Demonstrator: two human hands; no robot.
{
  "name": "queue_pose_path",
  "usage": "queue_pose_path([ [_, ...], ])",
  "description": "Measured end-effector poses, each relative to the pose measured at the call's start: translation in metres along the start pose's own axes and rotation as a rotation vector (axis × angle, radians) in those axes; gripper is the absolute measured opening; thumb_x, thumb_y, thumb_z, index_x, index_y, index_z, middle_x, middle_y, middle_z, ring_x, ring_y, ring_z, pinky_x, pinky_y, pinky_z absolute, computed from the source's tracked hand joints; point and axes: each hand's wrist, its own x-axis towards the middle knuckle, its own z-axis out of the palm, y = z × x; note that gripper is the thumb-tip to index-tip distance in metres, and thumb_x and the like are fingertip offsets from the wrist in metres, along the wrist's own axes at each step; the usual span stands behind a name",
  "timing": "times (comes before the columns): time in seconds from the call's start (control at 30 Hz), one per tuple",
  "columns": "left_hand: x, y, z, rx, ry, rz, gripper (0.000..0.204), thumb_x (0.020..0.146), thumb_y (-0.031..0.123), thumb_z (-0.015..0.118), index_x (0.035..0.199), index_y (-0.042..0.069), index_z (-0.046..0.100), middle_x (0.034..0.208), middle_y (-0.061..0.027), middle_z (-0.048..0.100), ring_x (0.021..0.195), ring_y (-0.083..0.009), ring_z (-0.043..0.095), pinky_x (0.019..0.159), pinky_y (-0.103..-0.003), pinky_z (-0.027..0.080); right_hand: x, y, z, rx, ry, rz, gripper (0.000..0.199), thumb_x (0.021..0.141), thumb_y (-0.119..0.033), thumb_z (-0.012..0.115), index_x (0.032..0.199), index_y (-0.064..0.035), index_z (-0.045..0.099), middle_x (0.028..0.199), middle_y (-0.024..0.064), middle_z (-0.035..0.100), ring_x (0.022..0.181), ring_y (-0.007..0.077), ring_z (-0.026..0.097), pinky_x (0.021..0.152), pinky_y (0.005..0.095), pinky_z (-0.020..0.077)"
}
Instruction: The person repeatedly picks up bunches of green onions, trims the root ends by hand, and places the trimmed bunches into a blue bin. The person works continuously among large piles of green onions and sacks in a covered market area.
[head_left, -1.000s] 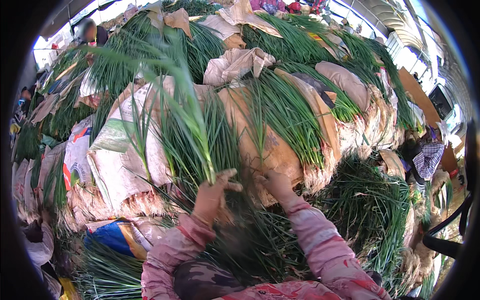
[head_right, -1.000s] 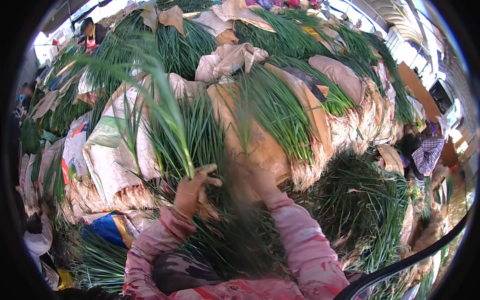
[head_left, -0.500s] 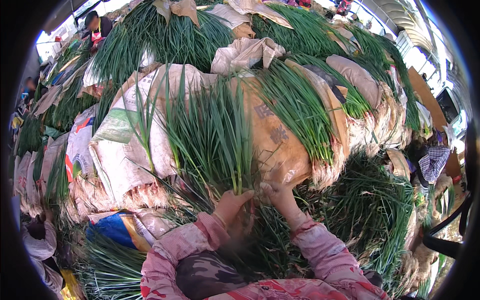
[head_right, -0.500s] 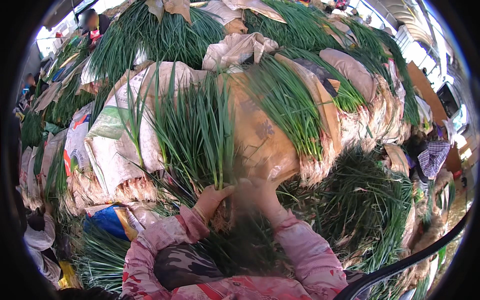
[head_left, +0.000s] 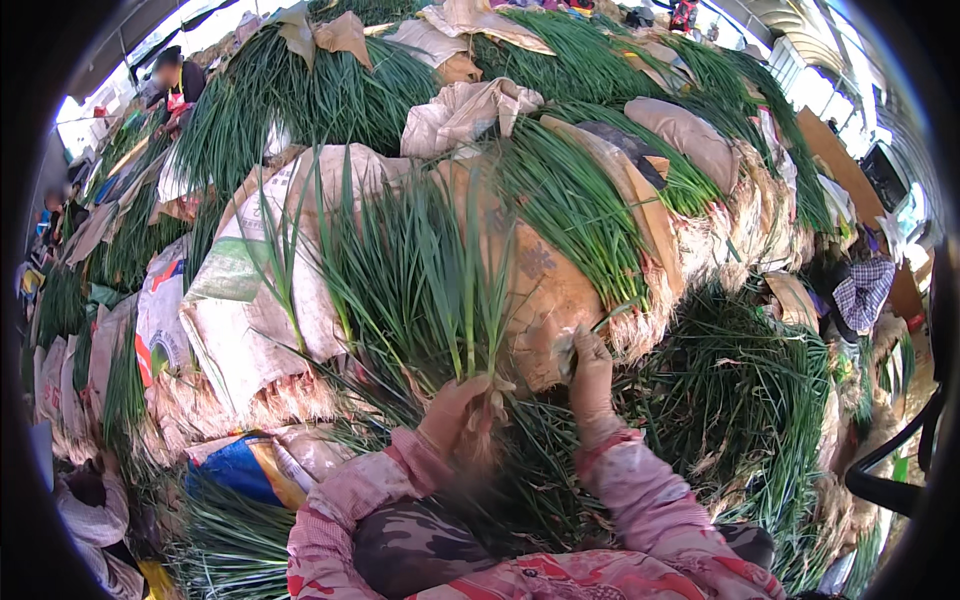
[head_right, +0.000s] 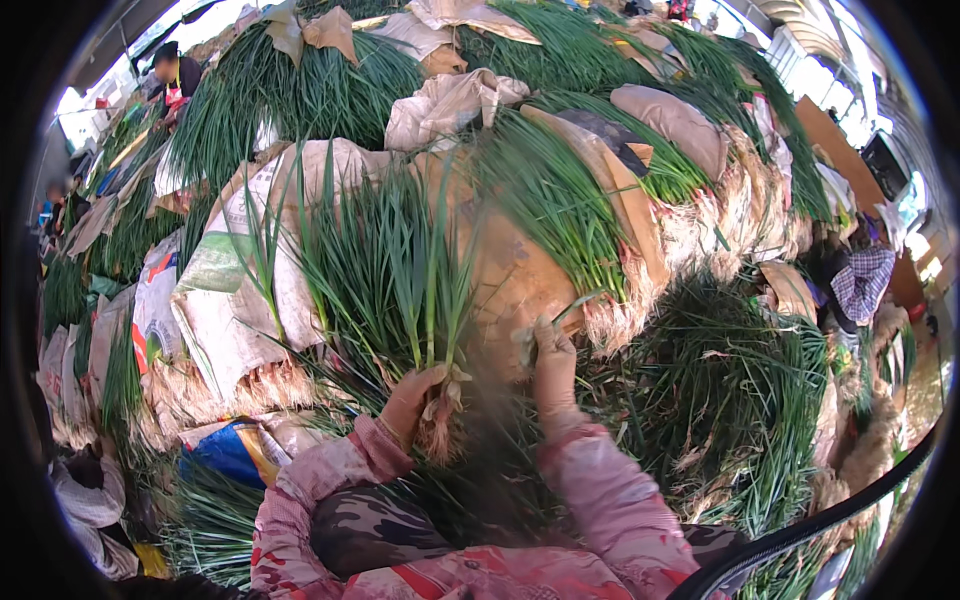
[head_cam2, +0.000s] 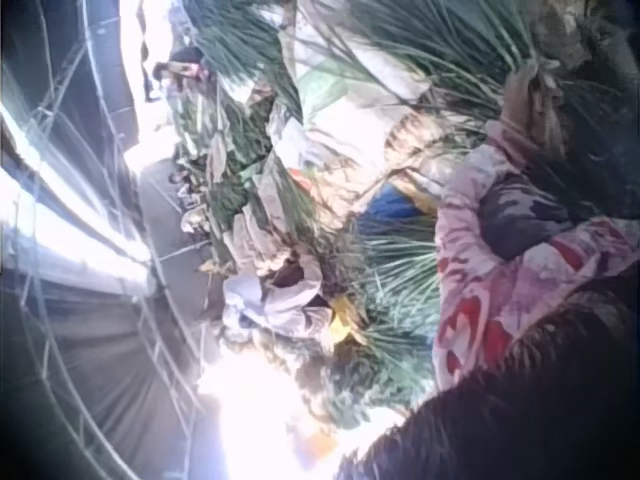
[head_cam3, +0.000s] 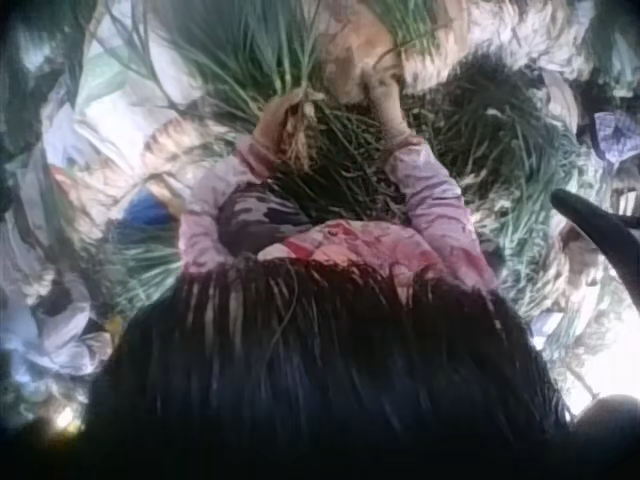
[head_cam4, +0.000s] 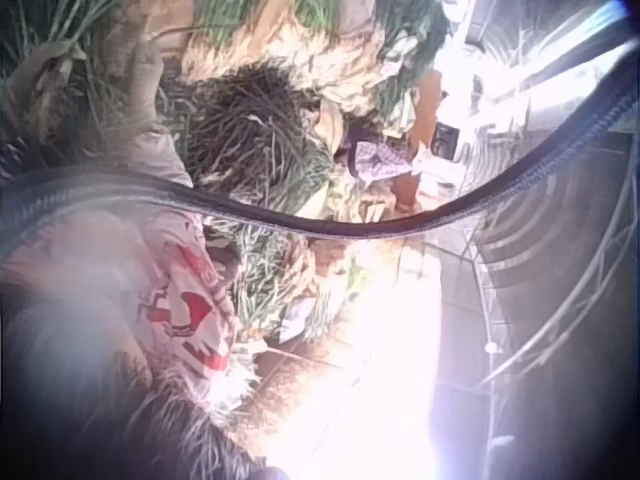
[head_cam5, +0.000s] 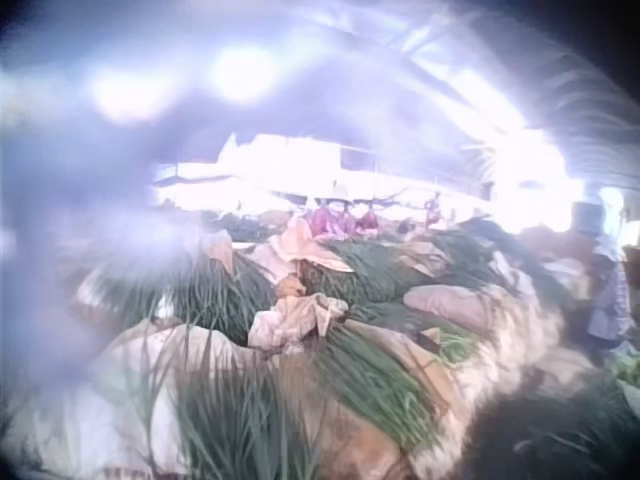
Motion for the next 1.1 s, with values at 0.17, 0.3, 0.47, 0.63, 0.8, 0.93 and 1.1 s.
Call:
queue_pose_path([
  [0.17,0.004,0.001,0.007,-0.017,-0.097,-0.08,0.036,0.102,0.028,0.048,0.11,-0.001,0.067,0.067,0.0,0.06,0.047,-0.0099,0.05,0.051,-0.022,0.043,-0.032,0.007,-0.063,-1.353,-0.92,-0.055,0.032,0.097,-0.038,0.06,0.101,-0.0083,0.07,0.09,0.0068,0.07,0.077,0.0251,0.066,0.067,0.0363,0.0516],
  [0.3,0.009,-0.021,-0.001,0.076,-0.039,-0.114,0.032,0.101,0.03,0.053,0.103,0.002,0.067,0.067,-0.0012,0.061,0.047,-0.0104,0.051,0.046,-0.022,0.041,-0.027,-0.032,0.017,-0.939,-0.696,-0.201,0.034,0.097,-0.033,0.061,0.113,-0.0034,0.067,0.085,0.0014,0.066,0.068,0.0111,0.058,0.062,0.0266,0.0475],
  [0.47,0.012,-0.007,0.022,0.138,0.191,-0.057,0.031,0.099,0.034,0.055,0.087,0.007,0.064,0.064,-0.0016,0.061,0.049,-0.0136,0.056,0.047,-0.025,0.044,-0.011,0.003,0.06,0.157,-0.101,0.105,0.019,0.098,-0.021,0.056,0.108,-0.0059,0.062,0.085,0.0012,0.058,0.086,0.0152,0.056,0.077,0.0319,0.0454],
  [0.63,0.017,-0.012,0.02,0.089,0.241,-0.019,0.034,0.1,0.034,0.054,0.082,0.007,0.063,0.063,-0.0033,0.062,0.047,-0.0138,0.057,0.043,-0.024,0.044,-0.022,-0.007,0.053,0.45,0.018,0.219,0.02,0.097,-0.029,0.06,0.107,-0.0118,0.061,0.088,-0.0007,0.057,0.085,0.0137,0.056,0.073,0.0291,0.0472],
  [0.8,0.023,0.004,-0.001,0.317,0.224,0.134,0.041,0.103,0.033,0.05,0.08,0.002,0.063,0.064,-0.0059,0.064,0.043,-0.0149,0.057,0.04,-0.025,0.043,0.039,0.025,-0.088,-0.872,-0.214,-0.414,0.018,0.097,-0.022,0.06,0.104,-0.0079,0.07,0.086,0.0073,0.069,0.076,0.0166,0.062,0.072,0.0298,0.0504],
  [0.93,0.028,-0.004,-0.003,-0.033,0.222,0.118,0.038,0.104,0.033,0.048,0.097,0.0,0.065,0.06,-0.0016,0.058,0.048,-0.0127,0.056,0.048,-0.026,0.047,0.069,-0.015,-0.1,-1.431,-0.326,-0.444,0.022,0.091,-0.025,0.064,0.108,-0.0132,0.07,0.102,0.0127,0.071,0.091,0.031,0.069,0.078,0.0401,0.0545],
  [1.1,0.036,-0.009,-0.016,-0.147,0.176,-0.002,0.035,0.1,0.031,0.057,0.114,0.0,0.065,0.062,0.0047,0.051,0.049,-0.0066,0.048,0.045,-0.022,0.038,0.122,-0.025,-0.092,-1.571,0.006,-0.291,0.018,0.095,-0.022,0.057,0.105,-0.0118,0.068,0.098,0.0096,0.07,0.089,0.0299,0.069,0.074,0.0382,0.0549],
])
